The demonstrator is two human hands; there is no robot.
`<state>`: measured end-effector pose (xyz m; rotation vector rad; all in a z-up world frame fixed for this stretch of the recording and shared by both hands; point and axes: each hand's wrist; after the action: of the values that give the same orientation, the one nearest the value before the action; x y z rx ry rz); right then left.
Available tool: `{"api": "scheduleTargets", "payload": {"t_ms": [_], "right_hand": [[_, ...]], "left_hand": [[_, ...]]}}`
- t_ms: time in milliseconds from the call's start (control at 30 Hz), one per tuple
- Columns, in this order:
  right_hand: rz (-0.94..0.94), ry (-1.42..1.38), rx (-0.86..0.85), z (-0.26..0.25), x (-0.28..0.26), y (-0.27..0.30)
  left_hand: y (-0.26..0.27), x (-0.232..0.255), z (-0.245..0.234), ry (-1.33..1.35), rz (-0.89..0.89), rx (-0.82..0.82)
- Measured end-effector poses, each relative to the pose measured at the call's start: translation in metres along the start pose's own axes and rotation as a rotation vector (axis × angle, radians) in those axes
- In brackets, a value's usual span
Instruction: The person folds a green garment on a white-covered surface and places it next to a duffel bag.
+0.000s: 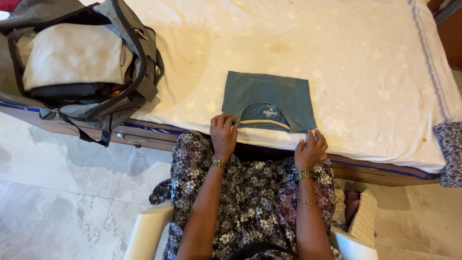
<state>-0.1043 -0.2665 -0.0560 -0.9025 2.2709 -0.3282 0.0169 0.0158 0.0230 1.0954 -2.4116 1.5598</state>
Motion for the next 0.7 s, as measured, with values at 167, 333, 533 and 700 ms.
{"api": "scheduleTargets", "payload": {"t_ms": [167, 333, 533, 700], "right_hand": [[0.016, 0.025, -0.007, -0.0004, -0.0008, 0.0], [-0.014, 0.012, 0.002, -0.0016, -0.0018, 0.0], [-0.024, 0.018, 0.012, -0.0018, -0.0024, 0.0004], [-0.026, 0.023, 0.015, 0.0018, -0.0003, -0.0002]], "left_hand": [[-0.0002, -0.0021, -0.0034, 0.057, -0.094, -0.03], [0.0024, -0.0036, -0.0019, 0.059, -0.149, -0.051], [0.0013, -0.0032, -0.0011, 0.074, -0.178, -0.075], [0.0011, -0.0003, -0.0007, 0.068, -0.16, -0.054]]}}
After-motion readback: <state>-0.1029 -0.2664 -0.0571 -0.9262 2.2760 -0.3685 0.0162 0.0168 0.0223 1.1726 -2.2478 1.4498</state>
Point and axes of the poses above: each hand's wrist, its own y-axis away from the middle knuckle, its own z-axis out of the palm, x = y × z, and after that the axes turned 13 degrees about z, right-handed
